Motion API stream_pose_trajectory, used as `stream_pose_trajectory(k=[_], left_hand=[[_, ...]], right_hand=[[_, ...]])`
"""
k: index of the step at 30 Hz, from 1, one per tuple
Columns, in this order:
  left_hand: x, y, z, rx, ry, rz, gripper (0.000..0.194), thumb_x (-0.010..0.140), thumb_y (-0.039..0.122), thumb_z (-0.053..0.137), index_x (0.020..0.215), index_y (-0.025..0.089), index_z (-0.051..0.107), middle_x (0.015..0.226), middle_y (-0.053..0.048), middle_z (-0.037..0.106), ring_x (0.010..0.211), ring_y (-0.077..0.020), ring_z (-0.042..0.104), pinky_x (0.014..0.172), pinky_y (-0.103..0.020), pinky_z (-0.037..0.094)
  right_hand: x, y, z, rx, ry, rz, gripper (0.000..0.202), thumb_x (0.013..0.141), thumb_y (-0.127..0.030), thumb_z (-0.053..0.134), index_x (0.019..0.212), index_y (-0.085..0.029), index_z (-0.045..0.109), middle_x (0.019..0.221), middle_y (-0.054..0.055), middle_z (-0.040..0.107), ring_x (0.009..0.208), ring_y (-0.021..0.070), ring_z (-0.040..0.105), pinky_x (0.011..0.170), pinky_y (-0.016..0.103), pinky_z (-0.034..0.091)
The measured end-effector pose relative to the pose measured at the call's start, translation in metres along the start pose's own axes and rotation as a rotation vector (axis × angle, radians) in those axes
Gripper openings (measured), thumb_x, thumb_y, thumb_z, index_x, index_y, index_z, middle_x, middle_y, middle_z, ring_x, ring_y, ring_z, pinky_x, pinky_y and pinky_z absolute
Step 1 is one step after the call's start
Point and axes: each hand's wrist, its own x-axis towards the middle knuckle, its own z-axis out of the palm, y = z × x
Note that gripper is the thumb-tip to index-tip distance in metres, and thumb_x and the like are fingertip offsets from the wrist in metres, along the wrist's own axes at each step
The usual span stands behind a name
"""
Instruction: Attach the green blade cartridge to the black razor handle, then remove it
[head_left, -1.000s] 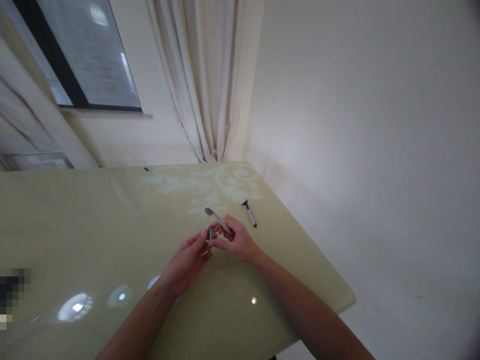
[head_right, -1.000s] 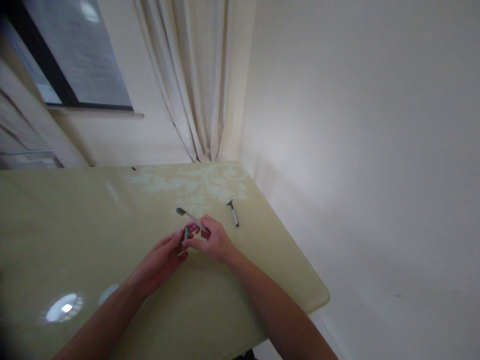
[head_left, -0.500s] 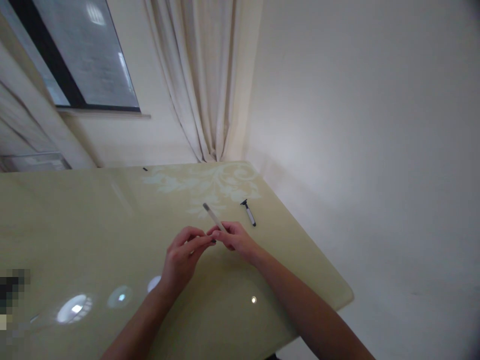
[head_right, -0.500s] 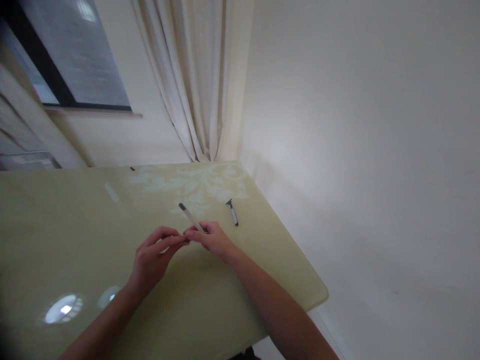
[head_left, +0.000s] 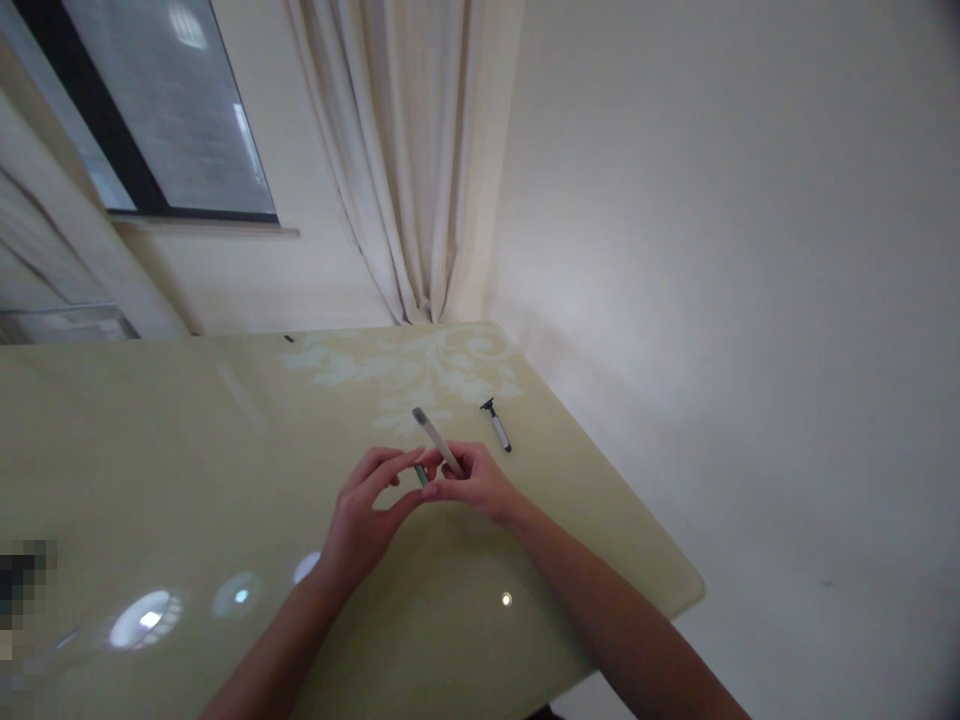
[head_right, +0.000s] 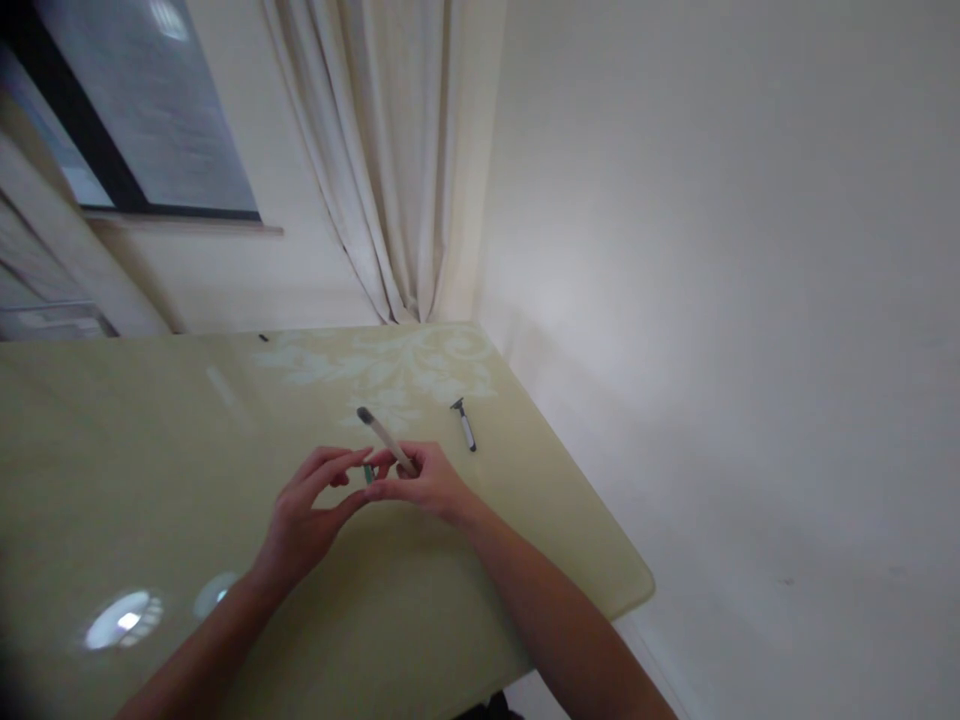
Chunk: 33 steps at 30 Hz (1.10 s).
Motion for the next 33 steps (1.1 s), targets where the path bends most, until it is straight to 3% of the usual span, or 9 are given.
stream_pose_trajectory(k=[2, 7, 13, 21, 33], left_hand=[[0.003, 0.000, -0.002, -0.043, -0.035, -0.041, 0.043, 0.078, 0.042, 0.086, 0.120, 0.033, 0.079, 0.105, -0.006, 0.069, 0.077, -0.0187, 0.059, 0.073, -0.032, 0.053], [0.007, 0.002, -0.006, -0.161, -0.100, -0.119, 0.036, 0.076, 0.039, 0.087, 0.110, 0.030, 0.082, 0.094, -0.004, 0.070, 0.073, -0.0173, 0.058, 0.072, -0.031, 0.050], [0.007, 0.008, -0.003, -0.232, -0.088, -0.254, 0.038, 0.072, 0.038, 0.087, 0.108, 0.028, 0.084, 0.082, -0.002, 0.071, 0.069, -0.0172, 0.057, 0.073, -0.032, 0.049], [-0.001, -0.001, 0.009, -0.564, -0.063, -0.555, 0.041, 0.078, 0.050, 0.084, 0.108, 0.024, 0.079, 0.100, -0.007, 0.078, 0.082, -0.0183, 0.064, 0.073, -0.029, 0.049], [-0.004, 0.002, 0.016, -0.828, -0.062, -0.783, 0.039, 0.070, 0.045, 0.091, 0.098, 0.020, 0.077, 0.102, -0.005, 0.075, 0.077, -0.0115, 0.062, 0.067, -0.022, 0.048]], right_hand=[[0.000, 0.003, -0.004, -0.059, 0.031, -0.037, 0.045, 0.066, -0.048, 0.093, 0.095, -0.018, 0.076, 0.061, -0.008, 0.044, 0.053, 0.0075, 0.027, 0.050, 0.024, 0.018], [-0.001, 0.002, -0.009, -0.179, 0.059, -0.066, 0.046, 0.066, -0.047, 0.094, 0.099, -0.019, 0.076, 0.059, -0.010, 0.035, 0.053, 0.0085, 0.025, 0.051, 0.026, 0.017], [-0.001, -0.004, -0.009, -0.245, 0.068, -0.090, 0.046, 0.069, -0.053, 0.090, 0.098, -0.020, 0.078, 0.067, -0.007, 0.043, 0.055, 0.0086, 0.027, 0.051, 0.026, 0.019], [-0.001, 0.001, -0.009, -0.408, 0.103, -0.263, 0.049, 0.071, -0.057, 0.090, 0.104, -0.022, 0.079, 0.079, -0.003, 0.052, 0.061, 0.0109, 0.037, 0.058, 0.026, 0.033], [-0.005, 0.003, -0.006, -0.477, 0.078, -0.334, 0.049, 0.077, -0.057, 0.087, 0.107, -0.019, 0.078, 0.089, 0.001, 0.058, 0.055, 0.0080, 0.033, 0.053, 0.025, 0.031]])
